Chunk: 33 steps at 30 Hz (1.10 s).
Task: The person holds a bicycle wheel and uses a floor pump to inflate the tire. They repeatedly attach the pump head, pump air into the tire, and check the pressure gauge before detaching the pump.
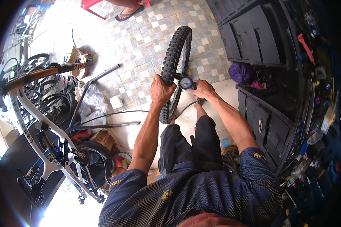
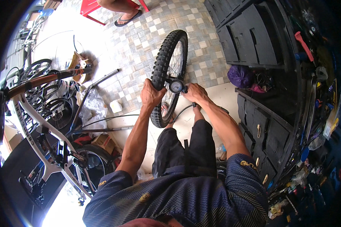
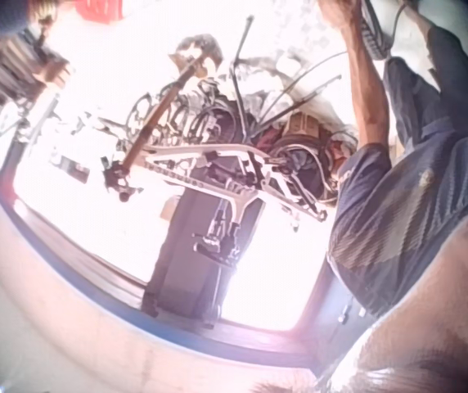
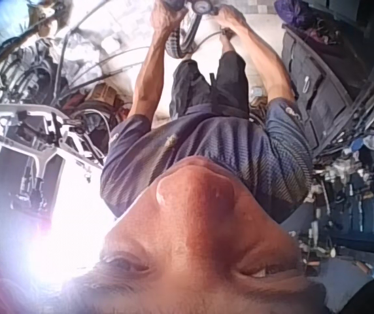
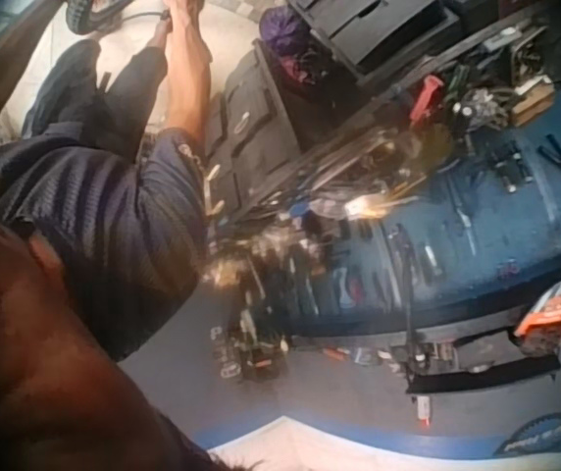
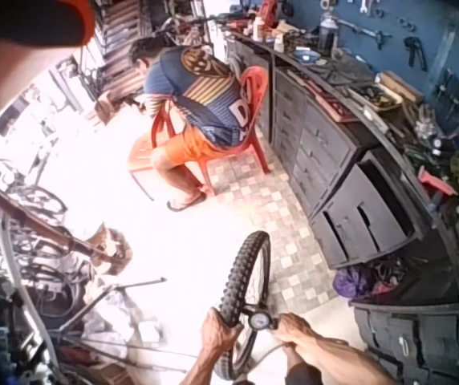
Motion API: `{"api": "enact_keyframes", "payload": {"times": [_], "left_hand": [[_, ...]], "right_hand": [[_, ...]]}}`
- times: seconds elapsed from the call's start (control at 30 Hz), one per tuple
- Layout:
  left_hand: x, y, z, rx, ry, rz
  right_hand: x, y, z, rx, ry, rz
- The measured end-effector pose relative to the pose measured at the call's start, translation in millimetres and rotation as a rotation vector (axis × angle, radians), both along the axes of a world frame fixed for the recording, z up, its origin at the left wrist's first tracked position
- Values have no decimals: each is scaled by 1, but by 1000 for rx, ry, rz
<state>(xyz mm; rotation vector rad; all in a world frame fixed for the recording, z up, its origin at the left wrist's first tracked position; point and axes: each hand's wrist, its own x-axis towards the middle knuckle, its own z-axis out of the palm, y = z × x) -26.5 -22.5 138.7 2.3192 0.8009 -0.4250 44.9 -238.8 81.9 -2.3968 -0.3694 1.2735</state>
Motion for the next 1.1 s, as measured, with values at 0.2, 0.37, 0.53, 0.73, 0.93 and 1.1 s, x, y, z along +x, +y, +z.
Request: {"api": "enact_keyframes", "payload": {"times": [0.2, 0.37, 0.53, 0.73, 0.93, 1.1], "left_hand": [[-1, 0, -3, 39, -34, -11], [4, -1, 4, 8, 10, -4], [2, 2, 5, 15, -9, 8], [3, 1, 6, 23, -17, 6], [4, 0, 5, 21, -2, 9], [2, 2, 7, 20, 0, 17]], "right_hand": [[2, 1, -4, 1, -2, -15], [0, -2, -10, 13, -46, -2], [5, 6, 3, 25, 16, 0], [4, 3, -5, 30, -28, 14], [4, 1, -9, 32, 8, -3], [7, 7, 2, 27, 24, 3]]}}
